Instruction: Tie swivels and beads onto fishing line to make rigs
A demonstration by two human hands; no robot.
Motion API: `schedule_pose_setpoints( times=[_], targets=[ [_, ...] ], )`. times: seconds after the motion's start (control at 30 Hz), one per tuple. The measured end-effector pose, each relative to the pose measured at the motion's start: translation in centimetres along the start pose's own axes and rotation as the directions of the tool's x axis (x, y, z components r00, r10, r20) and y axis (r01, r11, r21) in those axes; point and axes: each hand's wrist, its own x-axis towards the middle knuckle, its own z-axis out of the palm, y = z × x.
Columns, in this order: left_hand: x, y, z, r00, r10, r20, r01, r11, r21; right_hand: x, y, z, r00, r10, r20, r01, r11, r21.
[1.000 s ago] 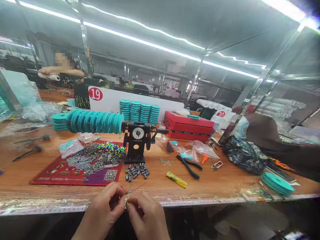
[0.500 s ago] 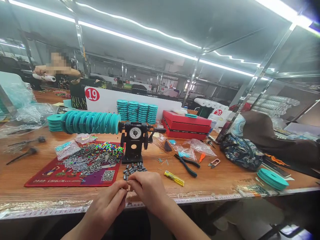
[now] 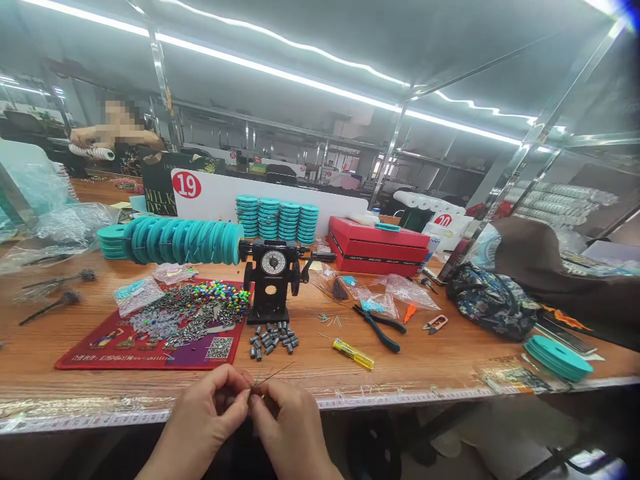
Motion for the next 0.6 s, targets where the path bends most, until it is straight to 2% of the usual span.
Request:
schedule_pose_setpoints(
  times=[0.07,0.17,0.27,0.37,0.47,0.6],
  targets=[
    [0.0,-0.1,-0.2,0.999,0.047,-0.018,-0.045,0.996,0.081,0.1,-0.1,-0.2,0.999,-0.031,-0.016,0.032,0.998,0.06],
    [-0.1,-0.2,-0.4,0.965,0.262,-0.034,-0.243,0.93,0.275,0.3,-0.4,-1.2,0.979,-0.172,-0.11,0.171,0.985,-0.015],
    [0.0,-0.3,-0.4,0.865,0.502,-0.026,-0.453,0.8,0.393,0.9,-0.4,-2.0,0.923,-0.34,-0.182,0.316,0.937,-0.149],
    [0.3,-0.1,-0.2,0.783,0.622,-0.014,-0.549,0.701,0.456,2.0,-0.2,-2.1,0.881,-0.45,-0.147,0.408,0.88,-0.244],
    [0.7,0.3,0.0,0.73,0.683,0.009,-0.588,0.622,0.517,3.1,0.1,-2.2,0.9,-0.429,-0.074,0.389,0.869,-0.307],
    [1.1,0.0,0.3,0.626,0.779,0.029,-0.633,0.486,0.602,4.4,-0.1,-3.1,0.963,-0.262,0.068,0.271,0.938,-0.215]
  ],
)
